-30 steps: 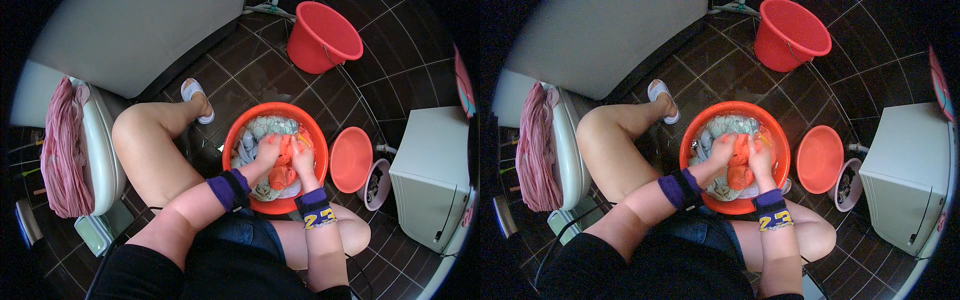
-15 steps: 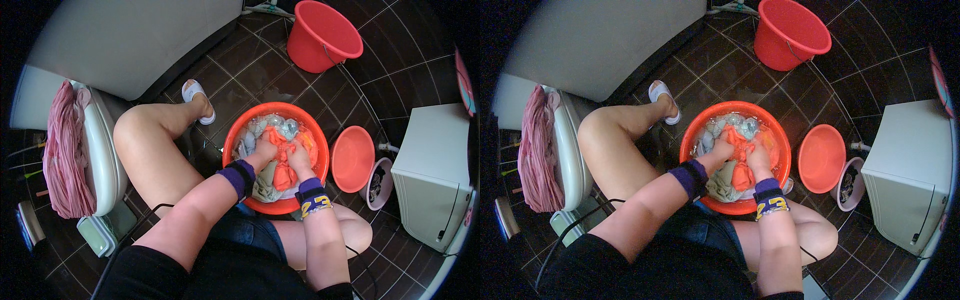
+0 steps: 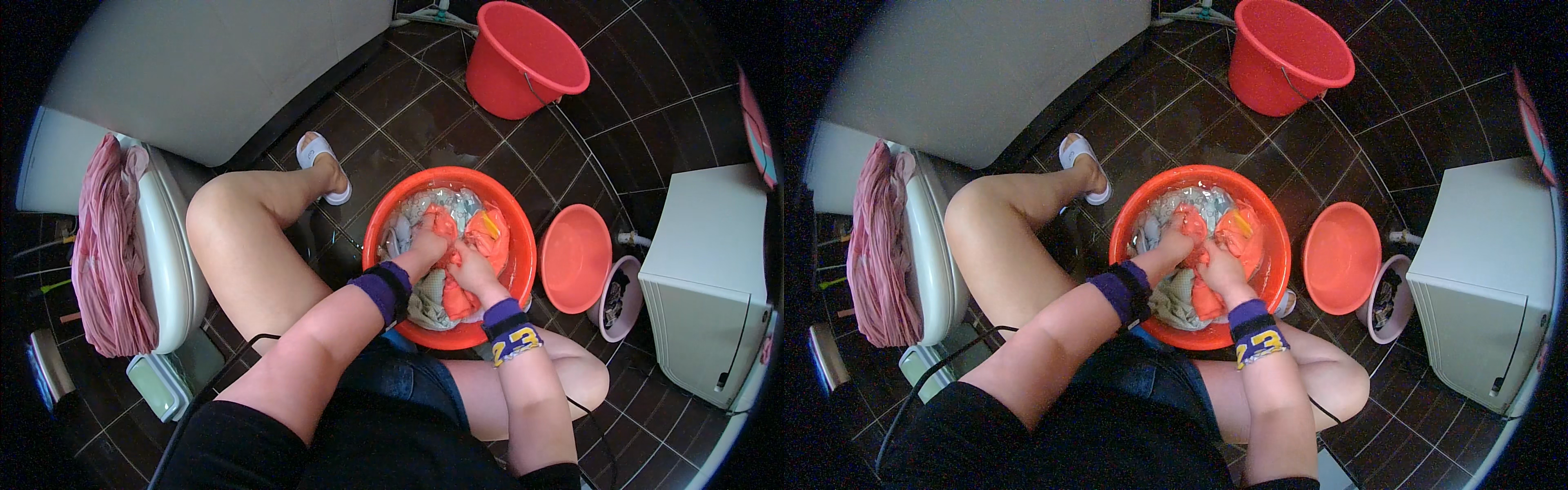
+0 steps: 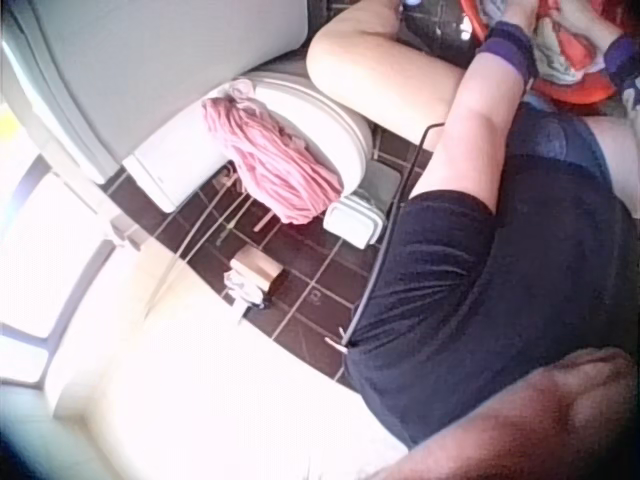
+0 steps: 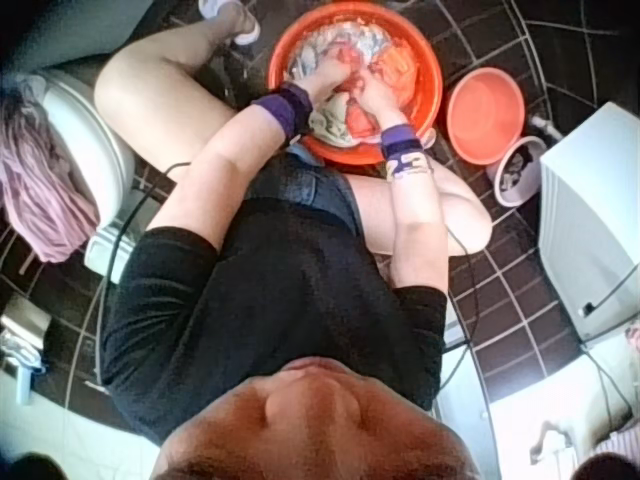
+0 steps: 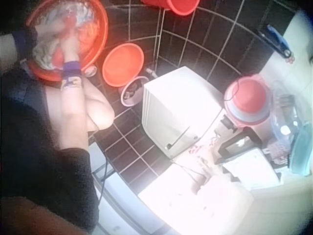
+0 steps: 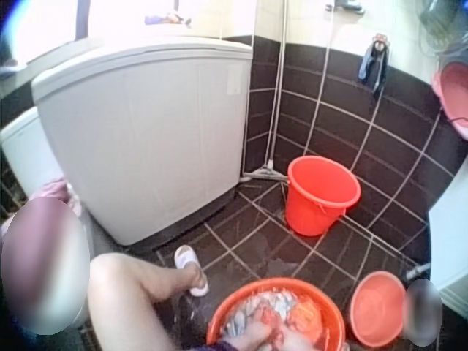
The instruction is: The person washes clothes by hand in a bucket of soapy water, scrubbing a red garment and others before moving them aside.
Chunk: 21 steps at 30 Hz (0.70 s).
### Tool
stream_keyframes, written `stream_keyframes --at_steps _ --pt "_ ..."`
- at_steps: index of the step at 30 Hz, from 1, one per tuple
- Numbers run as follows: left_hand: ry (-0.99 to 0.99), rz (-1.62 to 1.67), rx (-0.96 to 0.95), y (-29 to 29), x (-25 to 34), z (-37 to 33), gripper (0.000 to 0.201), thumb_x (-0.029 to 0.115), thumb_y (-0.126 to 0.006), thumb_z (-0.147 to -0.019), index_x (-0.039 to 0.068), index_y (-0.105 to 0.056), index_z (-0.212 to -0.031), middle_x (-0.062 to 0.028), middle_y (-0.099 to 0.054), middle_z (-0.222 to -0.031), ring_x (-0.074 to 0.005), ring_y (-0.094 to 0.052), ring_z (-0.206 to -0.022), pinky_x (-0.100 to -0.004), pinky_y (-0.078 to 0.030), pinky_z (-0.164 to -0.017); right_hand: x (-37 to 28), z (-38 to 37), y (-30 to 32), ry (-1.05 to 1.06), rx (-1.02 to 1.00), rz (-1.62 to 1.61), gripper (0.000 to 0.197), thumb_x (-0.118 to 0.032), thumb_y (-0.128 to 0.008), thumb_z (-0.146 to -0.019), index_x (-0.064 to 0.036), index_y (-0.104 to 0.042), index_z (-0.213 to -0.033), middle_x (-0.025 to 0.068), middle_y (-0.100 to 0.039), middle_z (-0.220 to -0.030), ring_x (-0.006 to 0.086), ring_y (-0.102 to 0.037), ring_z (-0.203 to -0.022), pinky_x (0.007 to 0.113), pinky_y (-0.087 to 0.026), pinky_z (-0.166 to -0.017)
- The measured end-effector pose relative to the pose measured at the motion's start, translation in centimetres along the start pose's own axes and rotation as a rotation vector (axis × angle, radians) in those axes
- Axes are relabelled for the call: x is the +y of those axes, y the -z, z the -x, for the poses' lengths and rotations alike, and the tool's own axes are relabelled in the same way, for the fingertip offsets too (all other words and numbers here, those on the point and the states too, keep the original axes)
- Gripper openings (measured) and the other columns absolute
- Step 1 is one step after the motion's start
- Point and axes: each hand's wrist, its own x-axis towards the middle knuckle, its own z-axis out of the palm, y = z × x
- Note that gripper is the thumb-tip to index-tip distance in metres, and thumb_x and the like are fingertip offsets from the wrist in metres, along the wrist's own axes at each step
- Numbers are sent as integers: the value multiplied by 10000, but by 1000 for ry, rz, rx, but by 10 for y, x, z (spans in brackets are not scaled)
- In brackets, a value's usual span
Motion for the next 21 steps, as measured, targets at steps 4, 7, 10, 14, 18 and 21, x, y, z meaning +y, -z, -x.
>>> stream_keyframes --at_steps 4,7,10,14,18,21 --pt "-29 -87 83 -3 -13 -4 743 174 -666 -758 102 -313 -1407 -192 -497 -1276 -326 -469 -1193 -365 -382 -994 -4 -6 18 -187 18 -156 405 -191 -604 -794 -27 -543 -1160 238 -597 -1088 375 -560 -1055 386 -466 -874" --pt "-62 0 92 -1 -23 -7 709 145 -666 -753 81 -352 -1386 -176 -517 -1258 -298 -486 -1181 -351 -397 -979 -33 1 14 -213 86 11 402 -203 -582 -802 -49 -539 -1171 231 -604 -1079 372 -557 -1058 389 -457 -891" --pt "-6 -74 9 5 11 16 693 136 -659 -752 73 -364 -1376 -175 -523 -1253 -289 -512 -1151 -348 -421 -953 -20 12 2 -52 36 94 401 -228 -584 -805 -59 -530 -1164 216 -610 -1063 365 -569 -1033 396 -461 -882" --pt "67 100 -149 17 11 17 765 235 -654 -752 220 -291 -1425 -247 -424 -1332 -395 -433 -1209 -401 -367 -1011 2 -3 13 -180 20 -89 447 -286 -621 -791 -131 -487 -1188 212 -591 -1087 377 -585 -997 464 -472 -824" --pt "-17 -4 -34 8 -27 -5 744 243 -653 -755 200 -307 -1412 -287 -373 -1333 -411 -409 -1219 -420 -372 -1000 -32 5 6 -105 97 35 384 -209 -634 -749 -91 -541 -1102 231 -586 -1107 375 -574 -1009 449 -468 -840" --pt "8 -84 -16 4 -6 14 731 257 -664 -749 177 -322 -1390 -296 -347 -1305 -450 -407 -1182 -452 -370 -988 -3 4 1 54 -1 -104 361 -167 -627 -758 -50 -547 -1091 226 -598 -1056 363 -568 -1029 392 -461 -868"
